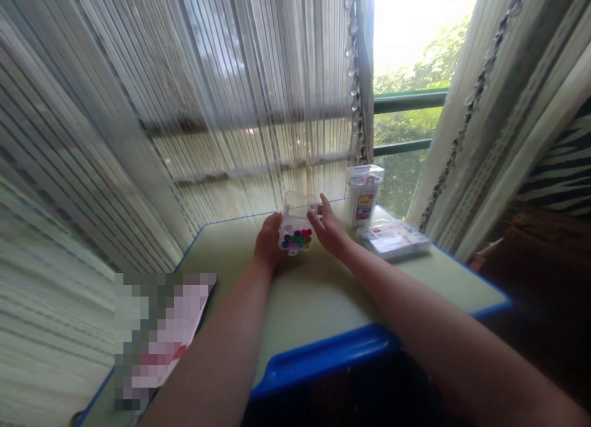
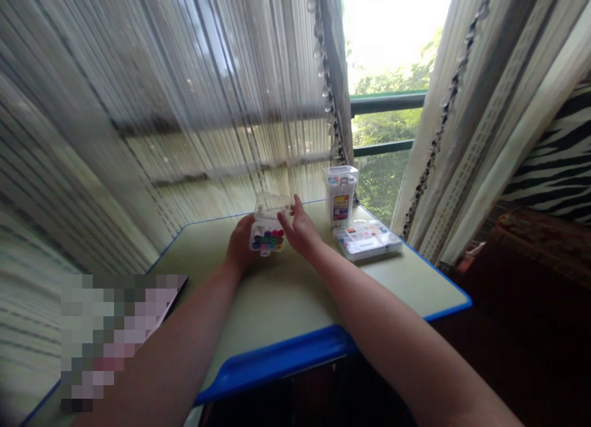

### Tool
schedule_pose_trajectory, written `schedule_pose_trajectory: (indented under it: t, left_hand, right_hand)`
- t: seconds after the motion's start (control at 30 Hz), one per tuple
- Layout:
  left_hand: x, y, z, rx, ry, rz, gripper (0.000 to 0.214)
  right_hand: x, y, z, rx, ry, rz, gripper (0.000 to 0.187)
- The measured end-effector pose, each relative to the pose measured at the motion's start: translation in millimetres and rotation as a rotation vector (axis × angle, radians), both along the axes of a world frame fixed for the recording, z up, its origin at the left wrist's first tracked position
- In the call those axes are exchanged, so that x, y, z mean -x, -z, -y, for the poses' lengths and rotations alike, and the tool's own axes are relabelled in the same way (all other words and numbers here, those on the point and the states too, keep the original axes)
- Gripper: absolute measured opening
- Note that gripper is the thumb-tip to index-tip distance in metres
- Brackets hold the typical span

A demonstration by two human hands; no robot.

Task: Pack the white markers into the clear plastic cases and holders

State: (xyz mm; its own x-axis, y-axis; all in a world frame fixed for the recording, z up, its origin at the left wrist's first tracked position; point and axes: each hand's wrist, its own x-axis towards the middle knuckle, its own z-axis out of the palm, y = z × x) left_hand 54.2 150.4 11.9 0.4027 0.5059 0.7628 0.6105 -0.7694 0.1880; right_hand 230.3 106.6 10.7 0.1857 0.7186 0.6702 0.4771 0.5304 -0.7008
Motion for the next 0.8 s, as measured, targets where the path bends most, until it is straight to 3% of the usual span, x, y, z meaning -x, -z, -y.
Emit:
schedule_pose_trajectory:
  t: [0.1,0.37,0.57,0.8]
  left_hand:
    - [0,0.0,1,0.01,0.029,-0.003,0.043]
    - [-1,-2.9,4,0.034,-0.006,0.03,0.033]
    - [1,-2.7,2,0.038,-0.04,0.033,0.029]
    - [-1,-3.9,5,0.041,-0.033,0.008,0.03]
  right_hand:
    - [2,-1.4,2,-0.046,-0.004,0.005,0.07]
    - [-1,-17.4,17,-0.308,0.204,0.196,0.061]
    - [10,-9.5,16,-0.221,0.137,0.191,0.112]
    - [13,-1.6,10,-0.173,0.113,0.097,0.114]
